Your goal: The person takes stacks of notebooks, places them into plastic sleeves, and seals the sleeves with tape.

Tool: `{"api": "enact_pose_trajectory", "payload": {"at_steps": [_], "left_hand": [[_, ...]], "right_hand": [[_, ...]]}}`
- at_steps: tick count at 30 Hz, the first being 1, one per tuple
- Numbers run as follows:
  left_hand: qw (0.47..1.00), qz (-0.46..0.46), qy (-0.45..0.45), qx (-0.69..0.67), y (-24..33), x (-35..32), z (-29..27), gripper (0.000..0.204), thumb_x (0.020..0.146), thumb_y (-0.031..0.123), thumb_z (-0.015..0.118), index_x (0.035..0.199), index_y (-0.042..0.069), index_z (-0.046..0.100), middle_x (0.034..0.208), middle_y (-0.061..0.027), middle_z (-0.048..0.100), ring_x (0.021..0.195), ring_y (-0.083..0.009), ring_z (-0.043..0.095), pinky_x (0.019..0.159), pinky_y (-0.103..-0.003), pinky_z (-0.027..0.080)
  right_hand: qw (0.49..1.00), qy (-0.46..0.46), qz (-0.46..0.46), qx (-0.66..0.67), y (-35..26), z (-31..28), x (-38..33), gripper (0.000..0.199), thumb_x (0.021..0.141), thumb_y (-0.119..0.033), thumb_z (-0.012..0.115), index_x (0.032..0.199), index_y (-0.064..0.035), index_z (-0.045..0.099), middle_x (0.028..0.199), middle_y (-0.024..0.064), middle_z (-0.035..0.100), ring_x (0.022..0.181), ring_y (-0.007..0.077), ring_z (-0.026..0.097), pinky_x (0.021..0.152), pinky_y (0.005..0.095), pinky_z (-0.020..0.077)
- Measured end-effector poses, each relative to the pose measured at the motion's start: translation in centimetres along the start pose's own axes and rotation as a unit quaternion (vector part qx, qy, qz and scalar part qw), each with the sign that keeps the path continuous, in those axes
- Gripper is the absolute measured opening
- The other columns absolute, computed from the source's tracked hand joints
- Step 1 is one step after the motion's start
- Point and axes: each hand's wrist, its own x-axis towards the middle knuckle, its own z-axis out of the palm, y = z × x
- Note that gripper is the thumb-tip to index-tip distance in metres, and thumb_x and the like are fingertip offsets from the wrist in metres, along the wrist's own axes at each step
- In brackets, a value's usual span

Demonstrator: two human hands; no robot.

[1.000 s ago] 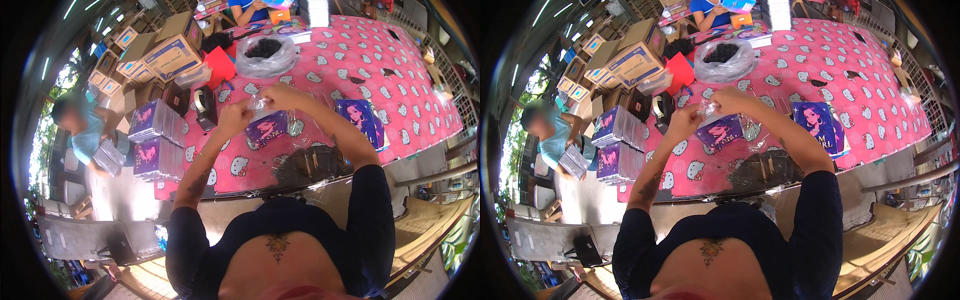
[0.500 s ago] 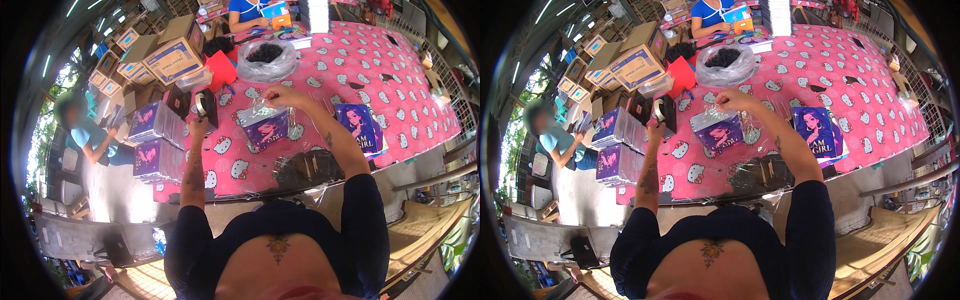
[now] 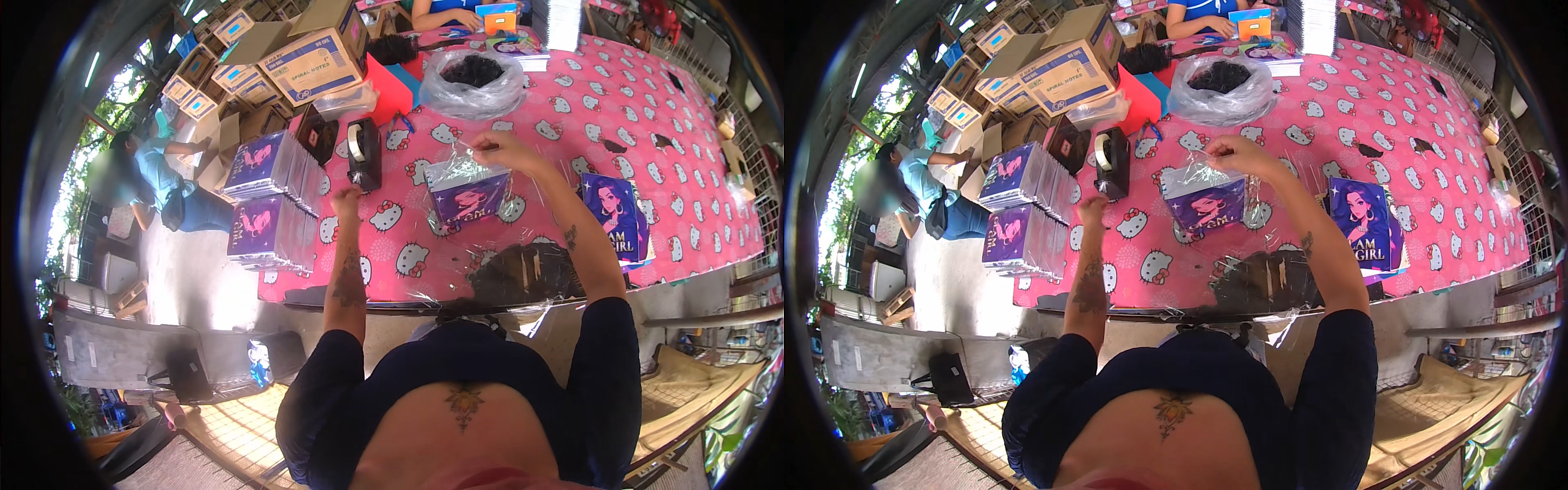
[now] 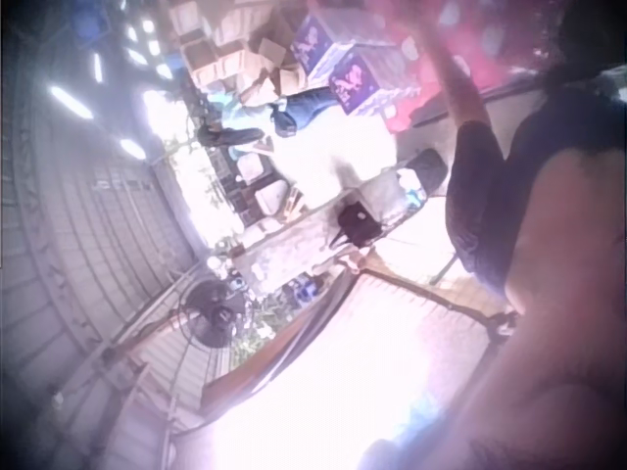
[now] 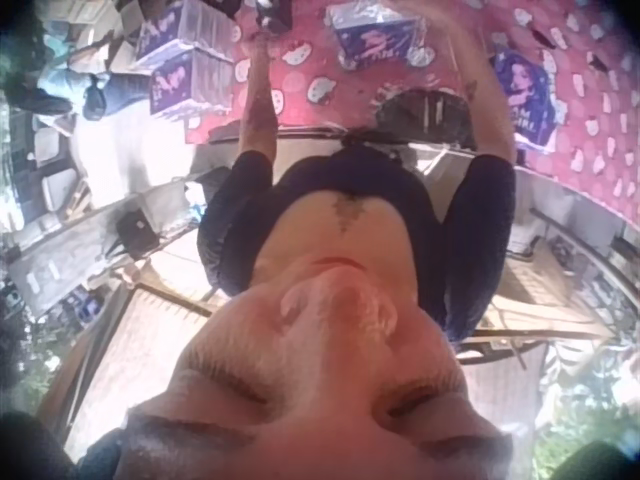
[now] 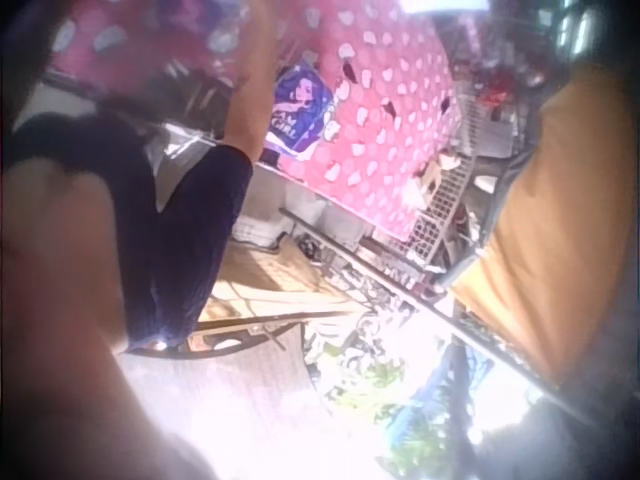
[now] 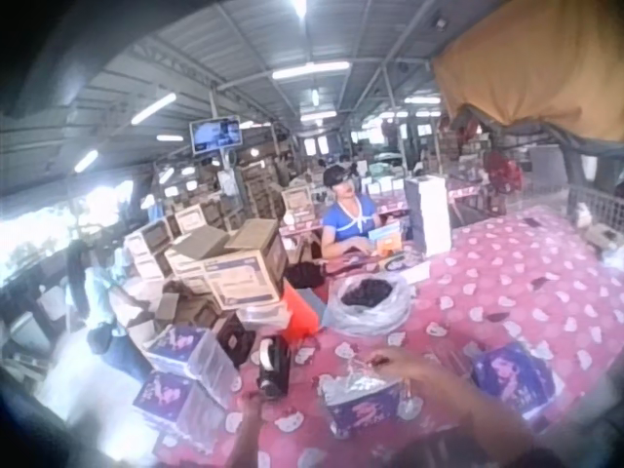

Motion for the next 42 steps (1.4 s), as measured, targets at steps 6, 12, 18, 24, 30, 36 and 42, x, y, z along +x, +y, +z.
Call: {"api": "enact_pose_trajectory", "payload": {"at_steps": [6, 12, 18, 24, 30, 36, 42], "left_hand": [[0.839, 0.324, -0.117, 0.421, 14.8, -3.1, 4.7, 0.027, 0.083, 0.031, 0.064, 0.086, 0.005, 0.071, 0.084, -0.0157, 0.07, 0.076, -0.034, 0.07, 0.067, -0.044, 0.053], [0.659, 0.376, -0.543, 0.359, 29.9, -8.6, 15.0, 0.028, 0.082, 0.03, 0.071, 0.088, 0.003, 0.069, 0.075, -0.0068, 0.067, 0.068, -0.0154, 0.062, 0.065, -0.03, 0.047], [0.633, 0.106, -0.695, 0.324, 18.4, -1.4, 19.9, 0.036, 0.092, 0.036, 0.065, 0.096, 0.001, 0.07, 0.082, 0.0011, 0.067, 0.08, -0.0092, 0.059, 0.069, -0.028, 0.047], [0.739, 0.133, -0.616, 0.239, 17.7, -2.1, 16.2, 0.052, 0.095, 0.042, 0.058, 0.129, 0.002, 0.056, 0.106, -0.0025, 0.066, 0.091, -0.0101, 0.061, 0.079, -0.029, 0.05], [0.697, 0.596, -0.203, 0.343, 21.4, -17.1, 16.1, 0.068, 0.074, 0.039, 0.077, 0.124, -0.002, 0.057, 0.116, -0.0215, 0.061, 0.102, -0.034, 0.061, 0.091, -0.044, 0.048], [0.747, 0.408, -0.345, 0.395, 24.3, -15.9, 17.3, 0.065, 0.056, 0.043, 0.082, 0.097, -0.004, 0.063, 0.101, -0.0248, 0.062, 0.093, -0.0388, 0.063, 0.08, -0.045, 0.052], [0.936, 0.213, -0.256, 0.113, 19.3, -16.6, 12.3, 0.056, 0.072, 0.037, 0.083, 0.107, 0.0, 0.062, 0.106, -0.0147, 0.064, 0.096, -0.0272, 0.065, 0.081, -0.041, 0.052]], "right_hand": [[0.998, 0.045, 0.037, -0.004, 0.9, -1.4, -1.5, 0.032, 0.087, -0.019, 0.07, 0.114, -0.0038, 0.063, 0.102, 0.0045, 0.064, 0.097, 0.0133, 0.06, 0.085, 0.029, 0.0474], [0.999, 0.027, 0.043, 0.012, 0.9, -1.4, -1.2, 0.032, 0.087, -0.015, 0.07, 0.116, -0.0043, 0.062, 0.101, 0.0039, 0.064, 0.094, 0.0125, 0.058, 0.082, 0.0281, 0.0473], [1.0, 0.023, 0.017, 0.011, 1.2, -0.7, 0.0, 0.038, 0.086, -0.015, 0.071, 0.121, -0.0065, 0.061, 0.099, 0.0035, 0.062, 0.094, 0.0136, 0.058, 0.082, 0.0284, 0.047], [0.997, 0.072, 0.002, -0.026, 0.5, 1.0, -0.5, 0.05, 0.084, -0.017, 0.073, 0.13, -0.0097, 0.055, 0.105, 0.0048, 0.058, 0.098, 0.0163, 0.055, 0.085, 0.031, 0.0457], [0.976, 0.191, -0.041, 0.1, -0.1, 0.3, -3.9, 0.05, 0.089, -0.032, 0.068, 0.13, -0.008, 0.053, 0.112, 0.0056, 0.059, 0.099, 0.019, 0.056, 0.088, 0.032, 0.0458], [0.903, -0.279, 0.019, 0.326, 3.3, 7.8, -10.6, 0.067, 0.092, -0.048, 0.06, 0.139, -0.0026, 0.045, 0.131, 0.0145, 0.057, 0.121, 0.0273, 0.054, 0.1, 0.0447, 0.0458], [0.707, 0.149, -0.042, 0.69, 7.8, 13.1, -8.7, 0.072, 0.094, -0.059, 0.048, 0.139, -0.0028, 0.043, 0.133, 0.0136, 0.056, 0.118, 0.0264, 0.058, 0.1, 0.0482, 0.0471]]}}
